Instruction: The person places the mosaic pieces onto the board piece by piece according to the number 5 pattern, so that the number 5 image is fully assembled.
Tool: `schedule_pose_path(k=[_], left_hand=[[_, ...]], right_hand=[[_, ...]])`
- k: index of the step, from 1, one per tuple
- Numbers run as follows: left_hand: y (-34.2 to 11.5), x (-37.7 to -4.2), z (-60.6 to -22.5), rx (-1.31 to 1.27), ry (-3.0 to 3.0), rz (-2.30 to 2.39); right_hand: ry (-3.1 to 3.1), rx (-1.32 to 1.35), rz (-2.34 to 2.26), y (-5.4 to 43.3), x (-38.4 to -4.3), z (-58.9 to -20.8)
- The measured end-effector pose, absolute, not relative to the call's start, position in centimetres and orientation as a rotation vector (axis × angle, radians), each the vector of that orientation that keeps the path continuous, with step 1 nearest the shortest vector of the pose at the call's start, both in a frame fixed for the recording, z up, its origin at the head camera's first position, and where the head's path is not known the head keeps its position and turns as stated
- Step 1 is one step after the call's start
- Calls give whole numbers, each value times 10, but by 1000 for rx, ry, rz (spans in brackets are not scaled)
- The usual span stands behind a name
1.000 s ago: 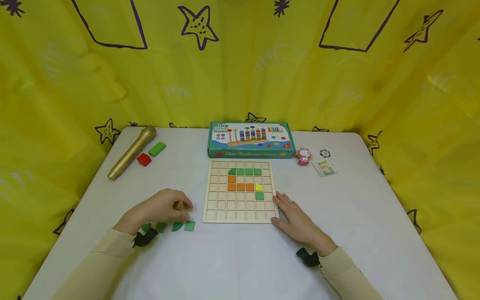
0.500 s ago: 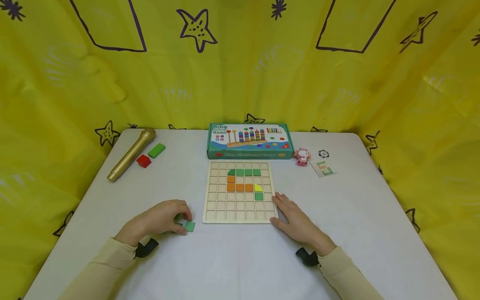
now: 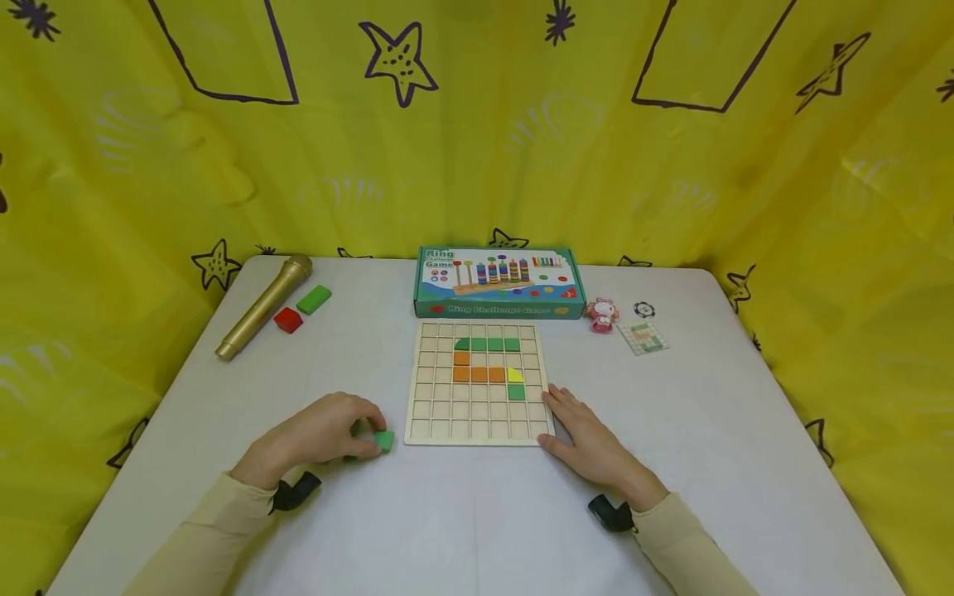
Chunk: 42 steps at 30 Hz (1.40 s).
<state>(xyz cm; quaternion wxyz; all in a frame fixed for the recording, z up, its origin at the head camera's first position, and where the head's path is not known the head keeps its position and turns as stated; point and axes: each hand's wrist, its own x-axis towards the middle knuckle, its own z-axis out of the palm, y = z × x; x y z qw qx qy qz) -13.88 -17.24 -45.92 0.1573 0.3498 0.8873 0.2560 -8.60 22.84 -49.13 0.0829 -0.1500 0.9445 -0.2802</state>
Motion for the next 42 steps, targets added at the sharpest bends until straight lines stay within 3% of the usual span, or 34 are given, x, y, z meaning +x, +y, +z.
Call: schedule_pose_path(k=[17,23,42], left_hand=[[-65,-159,-463,1292,2625,703],[-35,-165,-465,1278,2627,734],[14,-170,-466,1301,2717,481]], right_hand=[[2813,-443,-843,227,-86,-490],[2799,-442,-847,228,-86,-489],[2806,-464,-861,229,-88,-491]])
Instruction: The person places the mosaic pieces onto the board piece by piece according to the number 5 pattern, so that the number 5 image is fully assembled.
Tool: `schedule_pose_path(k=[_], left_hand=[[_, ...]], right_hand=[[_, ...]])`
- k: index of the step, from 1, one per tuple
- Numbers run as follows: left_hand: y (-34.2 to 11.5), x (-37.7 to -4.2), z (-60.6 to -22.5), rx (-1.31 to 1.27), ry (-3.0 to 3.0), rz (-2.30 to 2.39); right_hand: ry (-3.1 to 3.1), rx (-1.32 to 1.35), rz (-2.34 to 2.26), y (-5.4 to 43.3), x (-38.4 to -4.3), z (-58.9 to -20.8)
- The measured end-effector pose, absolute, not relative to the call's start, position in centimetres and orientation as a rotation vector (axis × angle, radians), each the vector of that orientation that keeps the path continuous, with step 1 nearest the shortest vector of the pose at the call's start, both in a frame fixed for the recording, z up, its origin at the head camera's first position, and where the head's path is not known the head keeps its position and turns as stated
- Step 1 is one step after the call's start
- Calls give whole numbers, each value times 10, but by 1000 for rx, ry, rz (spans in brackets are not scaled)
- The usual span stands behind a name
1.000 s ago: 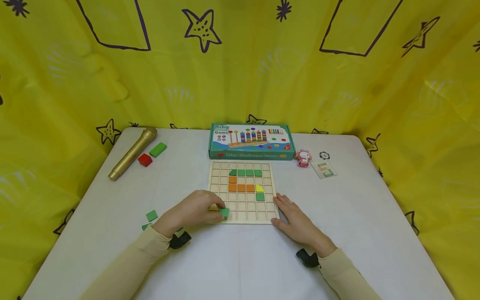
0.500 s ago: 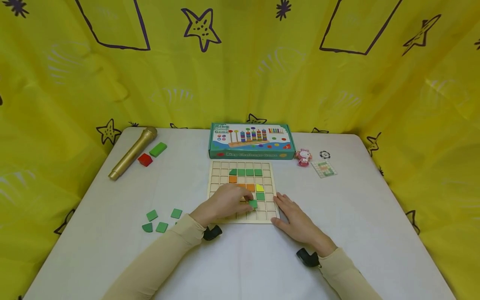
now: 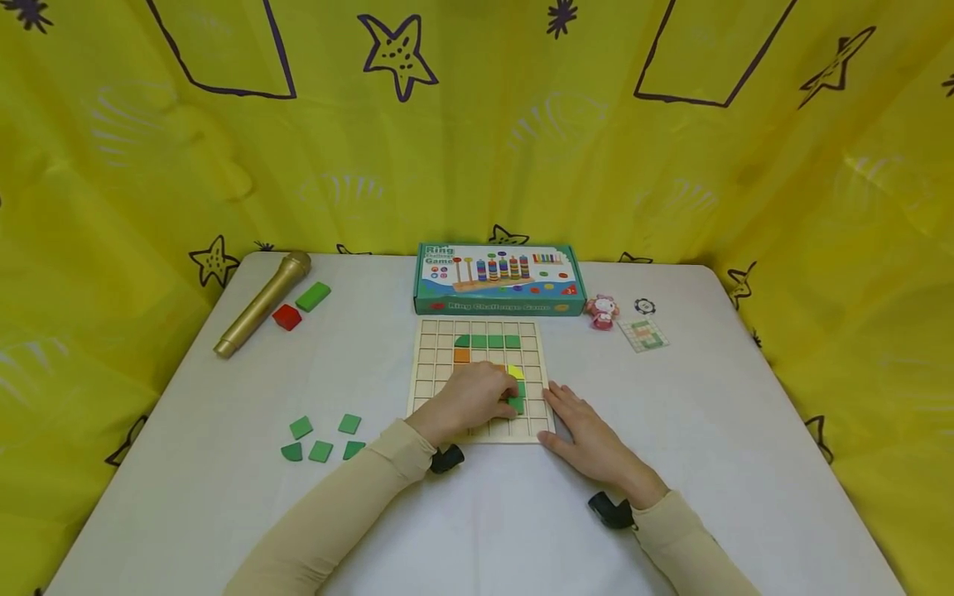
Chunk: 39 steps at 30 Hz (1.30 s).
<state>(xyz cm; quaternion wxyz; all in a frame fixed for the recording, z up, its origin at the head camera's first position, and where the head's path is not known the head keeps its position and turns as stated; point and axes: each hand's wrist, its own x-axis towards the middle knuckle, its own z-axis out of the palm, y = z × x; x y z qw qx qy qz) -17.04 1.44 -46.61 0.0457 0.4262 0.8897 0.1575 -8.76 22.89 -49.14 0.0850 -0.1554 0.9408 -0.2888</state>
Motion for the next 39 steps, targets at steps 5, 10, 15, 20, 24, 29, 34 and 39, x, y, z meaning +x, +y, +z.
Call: schedule_pose_path(k=[5,10,15,20,24,29,34,39], left_hand=[[15,-167,-467,1253,2720,462],[17,-166,-466,1208,2696,510],[3,-167,-462,1246,2595,581],[-39,-166,-449,1208,2578,613],[-83,-167,-445,1086,2643,650],[-137,-162,-450,929,2715,691],[-181,-148,-458,803,2741,768],[-207,-130,-464,838,2702,808]], right_hand=[[2793,-470,-857,227,-88,-491],[2803,-452,-854,227,-86,-490],[2814,-447,-845,228,-85,-490],[2827,-445,-837,227,-85,-491],[2829,-439,-836,227,-86,-492],[2824,-445,-837,229,-86,-492],[2819,-455,-847,229,-87,-491],[2815,-458,-840,228,-88,-493]])
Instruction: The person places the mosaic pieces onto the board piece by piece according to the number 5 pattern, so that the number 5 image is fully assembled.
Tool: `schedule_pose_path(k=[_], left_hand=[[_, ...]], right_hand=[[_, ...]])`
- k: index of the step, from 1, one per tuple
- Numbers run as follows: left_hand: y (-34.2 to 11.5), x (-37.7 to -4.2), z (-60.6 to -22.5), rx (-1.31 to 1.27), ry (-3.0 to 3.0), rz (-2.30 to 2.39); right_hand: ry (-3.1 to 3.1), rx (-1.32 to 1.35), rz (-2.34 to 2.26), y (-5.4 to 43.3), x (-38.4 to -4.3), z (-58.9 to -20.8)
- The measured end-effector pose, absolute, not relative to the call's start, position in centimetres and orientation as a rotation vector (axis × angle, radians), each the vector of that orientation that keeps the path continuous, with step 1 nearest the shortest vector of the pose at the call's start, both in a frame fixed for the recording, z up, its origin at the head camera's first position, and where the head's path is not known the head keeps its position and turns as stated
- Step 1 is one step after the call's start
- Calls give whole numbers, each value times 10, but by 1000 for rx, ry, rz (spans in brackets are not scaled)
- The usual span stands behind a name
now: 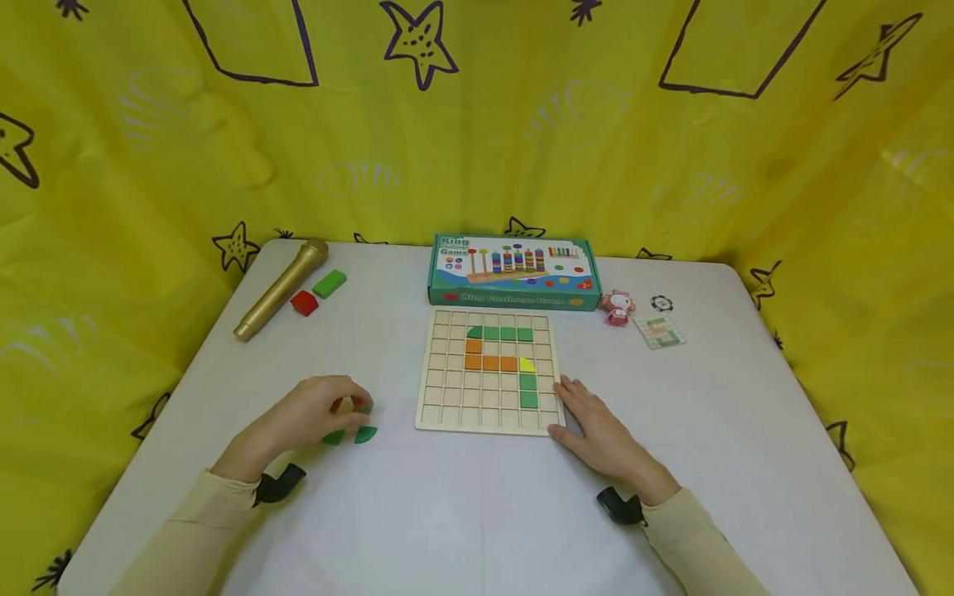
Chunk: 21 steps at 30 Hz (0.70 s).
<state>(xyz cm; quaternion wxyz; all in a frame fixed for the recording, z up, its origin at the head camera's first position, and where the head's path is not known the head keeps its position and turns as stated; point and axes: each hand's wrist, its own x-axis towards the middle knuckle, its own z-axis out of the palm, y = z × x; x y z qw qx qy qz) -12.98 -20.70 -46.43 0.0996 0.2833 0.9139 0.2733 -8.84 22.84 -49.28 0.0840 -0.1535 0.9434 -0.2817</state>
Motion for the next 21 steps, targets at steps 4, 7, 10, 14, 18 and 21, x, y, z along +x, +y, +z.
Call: schedule_pose_path(k=[4,7,10,14,18,21], left_hand=[[-209,-122,-467,942,2635,724],[-208,-120,-467,940,2631,676],[-208,-118,-468,886,2646,687],[-208,-119,-468,879,2655,702],[-202,-121,-468,926,2671,686],[-189,-122,-465,958,2679,689]], right_hand=[[2820,-449,-839,230,-88,-492],[2815,-452,-852,230,-88,-492],[2807,-457,-856,228,-89,-493],[2811,-453,-842,227,-89,-494],[2816,-439,-838,227,-89,-494],[2816,-434,-838,228,-89,-494]])
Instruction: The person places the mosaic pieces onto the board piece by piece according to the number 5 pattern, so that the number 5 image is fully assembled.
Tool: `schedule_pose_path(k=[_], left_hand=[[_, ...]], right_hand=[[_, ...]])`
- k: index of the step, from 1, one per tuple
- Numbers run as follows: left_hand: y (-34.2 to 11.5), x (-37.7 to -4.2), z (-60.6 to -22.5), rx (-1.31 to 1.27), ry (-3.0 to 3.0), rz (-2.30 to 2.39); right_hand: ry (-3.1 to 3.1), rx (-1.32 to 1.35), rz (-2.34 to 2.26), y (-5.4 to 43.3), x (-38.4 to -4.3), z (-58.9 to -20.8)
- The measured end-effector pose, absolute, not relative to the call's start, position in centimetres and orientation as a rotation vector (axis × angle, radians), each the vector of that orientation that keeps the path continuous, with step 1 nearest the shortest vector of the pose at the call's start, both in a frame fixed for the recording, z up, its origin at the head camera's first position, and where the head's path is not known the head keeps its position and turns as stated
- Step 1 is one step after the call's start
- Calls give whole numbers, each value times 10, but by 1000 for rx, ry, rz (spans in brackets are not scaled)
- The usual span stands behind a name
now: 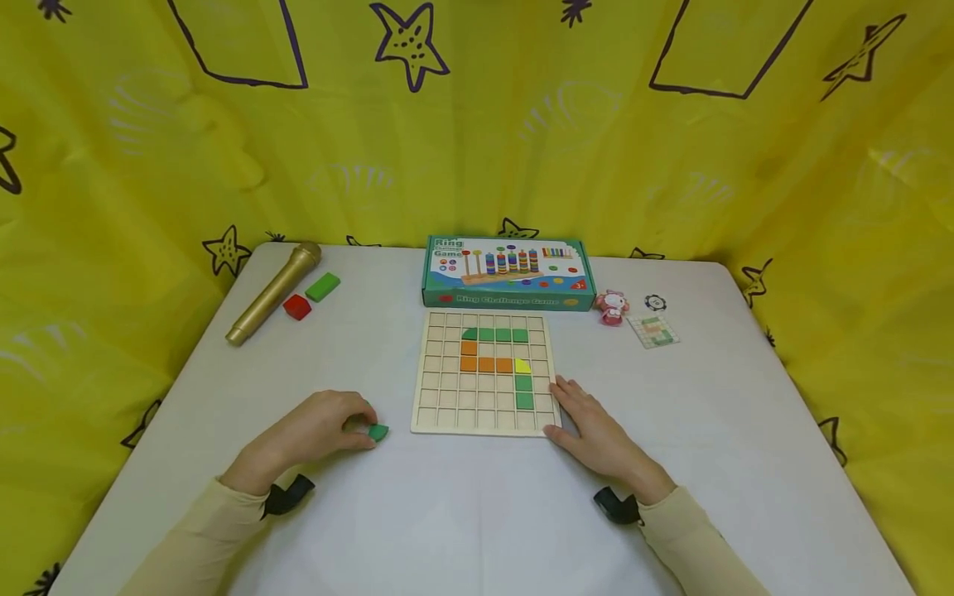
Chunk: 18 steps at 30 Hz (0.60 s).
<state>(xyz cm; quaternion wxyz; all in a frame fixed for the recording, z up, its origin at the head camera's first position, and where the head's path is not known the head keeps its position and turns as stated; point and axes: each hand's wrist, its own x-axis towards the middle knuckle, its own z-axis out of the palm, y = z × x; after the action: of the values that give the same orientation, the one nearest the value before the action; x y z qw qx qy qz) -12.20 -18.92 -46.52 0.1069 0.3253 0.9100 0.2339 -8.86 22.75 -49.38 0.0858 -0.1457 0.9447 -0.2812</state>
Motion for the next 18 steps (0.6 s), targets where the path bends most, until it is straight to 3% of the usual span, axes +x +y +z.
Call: schedule_pose_path(k=[18], left_hand=[[-52,-149,-463,1311,2550,813]], right_hand=[[2800,-434,-847,229,-89,-494]])
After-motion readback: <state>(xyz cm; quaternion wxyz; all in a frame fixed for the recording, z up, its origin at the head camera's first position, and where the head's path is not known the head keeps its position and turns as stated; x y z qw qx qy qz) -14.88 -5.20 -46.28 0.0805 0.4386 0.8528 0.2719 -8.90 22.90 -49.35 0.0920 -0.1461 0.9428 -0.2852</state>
